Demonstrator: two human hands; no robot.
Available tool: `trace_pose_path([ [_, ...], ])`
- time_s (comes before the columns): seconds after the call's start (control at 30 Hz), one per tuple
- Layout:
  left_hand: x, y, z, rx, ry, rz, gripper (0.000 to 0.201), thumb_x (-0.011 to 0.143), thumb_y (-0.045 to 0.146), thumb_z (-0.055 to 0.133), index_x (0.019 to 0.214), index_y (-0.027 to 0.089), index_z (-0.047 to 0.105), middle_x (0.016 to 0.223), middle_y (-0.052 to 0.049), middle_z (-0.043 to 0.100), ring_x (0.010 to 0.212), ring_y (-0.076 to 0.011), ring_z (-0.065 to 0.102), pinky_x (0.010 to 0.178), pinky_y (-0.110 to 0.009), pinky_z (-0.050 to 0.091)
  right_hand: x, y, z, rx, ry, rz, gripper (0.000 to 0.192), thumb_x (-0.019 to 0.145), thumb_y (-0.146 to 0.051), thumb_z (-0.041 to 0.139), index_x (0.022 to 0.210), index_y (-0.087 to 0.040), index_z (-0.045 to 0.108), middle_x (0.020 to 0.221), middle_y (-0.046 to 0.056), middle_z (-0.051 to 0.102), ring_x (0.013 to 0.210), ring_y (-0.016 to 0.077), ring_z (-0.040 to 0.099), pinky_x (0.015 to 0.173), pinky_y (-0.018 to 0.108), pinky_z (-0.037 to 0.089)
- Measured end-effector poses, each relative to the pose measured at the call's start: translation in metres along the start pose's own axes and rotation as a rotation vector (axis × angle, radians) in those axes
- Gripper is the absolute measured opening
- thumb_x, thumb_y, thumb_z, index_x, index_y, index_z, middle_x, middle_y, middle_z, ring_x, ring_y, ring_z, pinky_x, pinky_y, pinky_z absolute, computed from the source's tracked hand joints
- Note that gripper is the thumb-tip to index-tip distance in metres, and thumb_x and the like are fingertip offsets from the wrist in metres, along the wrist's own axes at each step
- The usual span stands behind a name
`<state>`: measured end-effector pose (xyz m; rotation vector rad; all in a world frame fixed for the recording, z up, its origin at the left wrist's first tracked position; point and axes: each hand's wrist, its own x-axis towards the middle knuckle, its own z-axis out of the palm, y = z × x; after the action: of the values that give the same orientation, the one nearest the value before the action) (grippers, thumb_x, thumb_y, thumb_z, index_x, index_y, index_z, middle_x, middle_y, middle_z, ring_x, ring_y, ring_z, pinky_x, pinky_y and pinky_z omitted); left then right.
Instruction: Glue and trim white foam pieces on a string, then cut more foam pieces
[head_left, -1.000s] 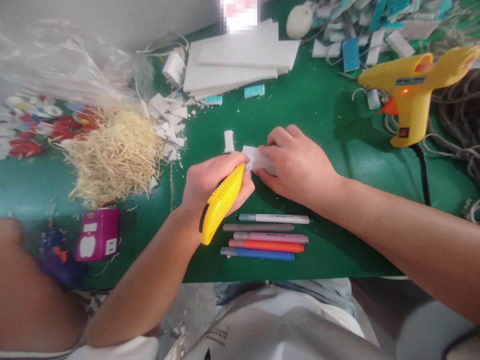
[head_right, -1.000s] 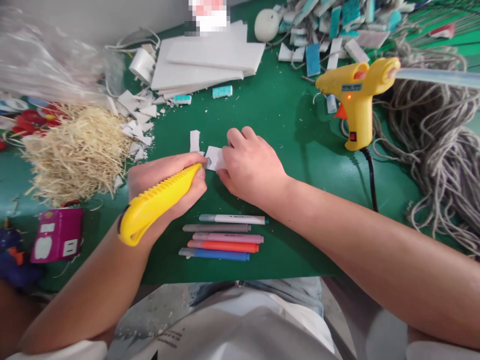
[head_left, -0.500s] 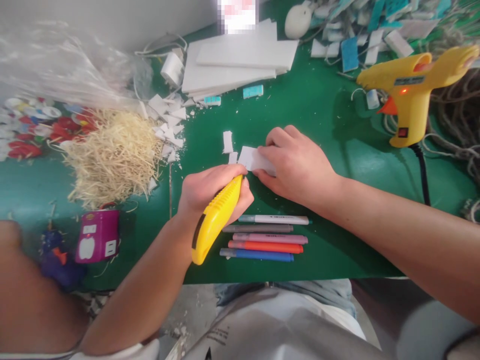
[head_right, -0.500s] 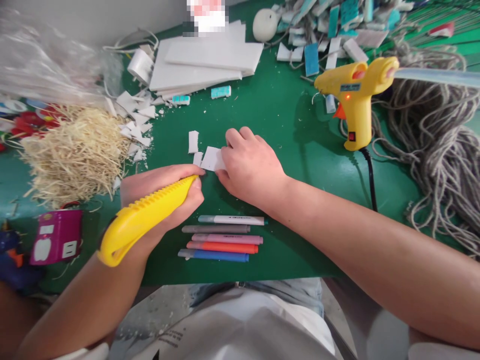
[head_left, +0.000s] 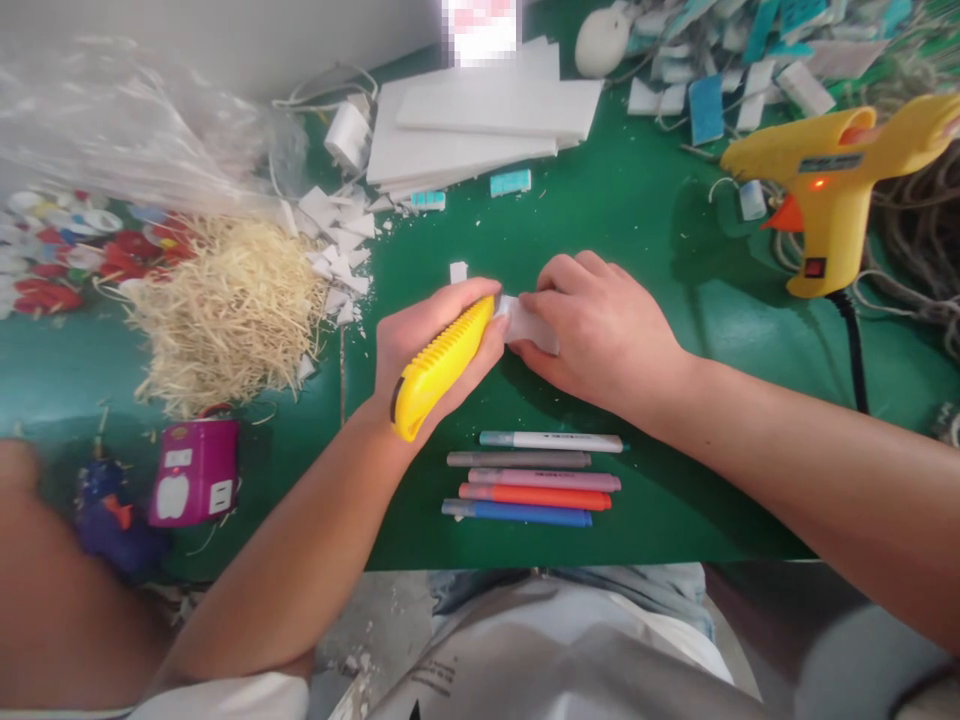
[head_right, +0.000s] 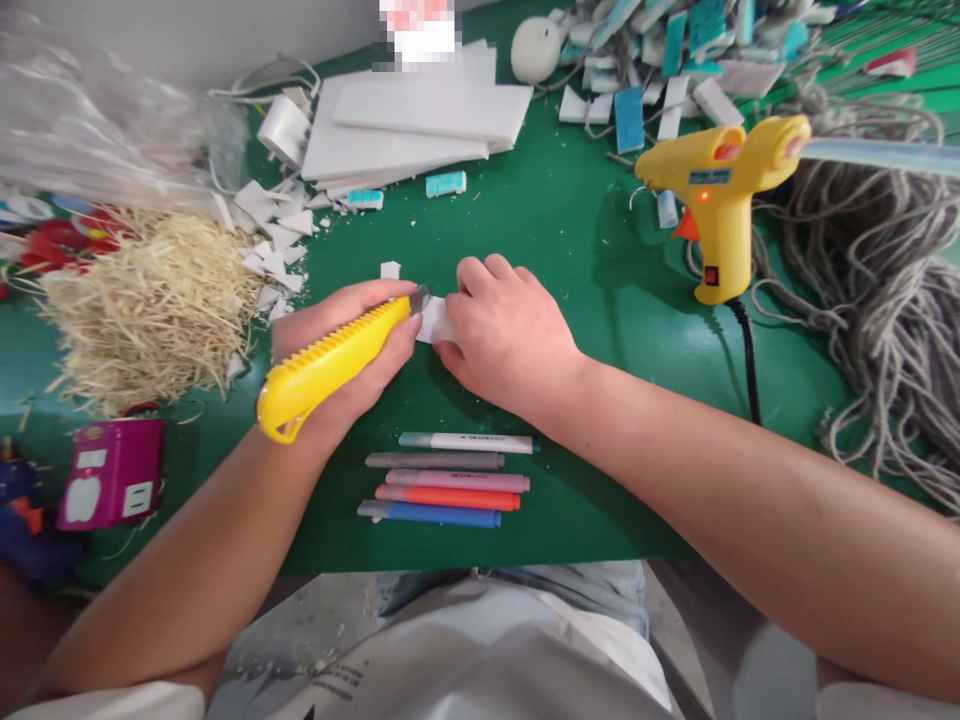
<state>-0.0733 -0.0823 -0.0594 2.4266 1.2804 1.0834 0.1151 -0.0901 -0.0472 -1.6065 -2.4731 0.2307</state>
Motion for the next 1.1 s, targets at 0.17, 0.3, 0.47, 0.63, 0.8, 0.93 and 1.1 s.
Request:
trace_pose_path([
  [0.17, 0.0, -0.002, 0.001, 0.05, 0.009, 0.062, 0.017, 0.095, 0.024, 0.07, 0.111, 0.023, 0.074, 0.104, -0.003, 0.082, 0.085, -0.0163, 0.079, 0.081, -0.022, 0.064, -0.001, 0.002, 0.003, 0.015, 0.047, -0.017, 0.027, 0.095, -0.028, 0.059, 0.103, -0.01, 0.078, 0.105, 0.019, 0.068, 0.099, 0.0323, 0.056, 0.077, 0.044, 0.044],
  [0.3, 0.002, -0.001, 0.004, 0.147, 0.004, 0.086, 0.016, 0.095, 0.027, 0.067, 0.109, 0.024, 0.074, 0.099, -0.001, 0.082, 0.079, -0.0161, 0.078, 0.078, -0.023, 0.062, -0.001, 0.004, 0.005, 0.016, 0.053, -0.03, 0.025, 0.093, -0.028, 0.061, 0.101, -0.011, 0.078, 0.103, 0.017, 0.068, 0.097, 0.0311, 0.054, 0.075, 0.043, 0.043],
  [0.47, 0.006, 0.005, 0.002, 0.142, 0.0, 0.18, 0.01, 0.095, 0.022, 0.061, 0.097, 0.022, 0.071, 0.082, 0.0, 0.079, 0.067, -0.0154, 0.073, 0.066, -0.025, 0.059, 0.001, 0.001, 0.004, 0.019, 0.041, -0.03, 0.023, 0.094, -0.025, 0.059, 0.097, -0.011, 0.077, 0.1, 0.017, 0.067, 0.093, 0.0289, 0.052, 0.073, 0.041, 0.043],
  [0.63, 0.007, 0.008, -0.003, 0.111, -0.036, 0.238, 0.012, 0.092, 0.014, 0.061, 0.094, 0.024, 0.067, 0.076, 0.0, 0.077, 0.065, -0.0175, 0.073, 0.057, -0.028, 0.056, 0.002, 0.0, 0.002, 0.004, 0.016, -0.016, 0.023, 0.092, -0.025, 0.061, 0.097, -0.01, 0.077, 0.102, 0.018, 0.067, 0.093, 0.029, 0.052, 0.073, 0.041, 0.044],
  [0.8, 0.006, 0.009, -0.007, 0.144, -0.084, 0.192, 0.015, 0.093, 0.016, 0.06, 0.096, 0.028, 0.069, 0.082, 0.001, 0.079, 0.069, -0.0178, 0.074, 0.063, -0.03, 0.059, 0.0, 0.002, 0.004, 0.014, 0.057, -0.042, 0.023, 0.094, -0.025, 0.058, 0.098, -0.011, 0.077, 0.103, 0.018, 0.067, 0.094, 0.0299, 0.052, 0.073, 0.042, 0.045],
  [0.93, 0.002, 0.011, -0.011, 0.12, -0.04, 0.104, 0.011, 0.091, 0.019, 0.063, 0.093, 0.023, 0.073, 0.082, 0.001, 0.08, 0.069, -0.0159, 0.075, 0.068, -0.025, 0.061, 0.0, -0.001, 0.001, 0.017, 0.0, -0.014, 0.027, 0.096, -0.026, 0.056, 0.101, -0.01, 0.078, 0.106, 0.019, 0.066, 0.099, 0.0311, 0.053, 0.074, 0.043, 0.046],
  [1.1, -0.001, 0.014, -0.015, 0.088, -0.071, 0.027, 0.014, 0.09, 0.021, 0.064, 0.095, 0.019, 0.077, 0.084, -0.001, 0.08, 0.071, -0.0157, 0.075, 0.072, -0.023, 0.06, 0.0, 0.0, 0.002, 0.006, -0.004, -0.018, 0.028, 0.097, -0.026, 0.055, 0.102, -0.009, 0.077, 0.11, 0.02, 0.067, 0.103, 0.0332, 0.055, 0.076, 0.044, 0.046],
])
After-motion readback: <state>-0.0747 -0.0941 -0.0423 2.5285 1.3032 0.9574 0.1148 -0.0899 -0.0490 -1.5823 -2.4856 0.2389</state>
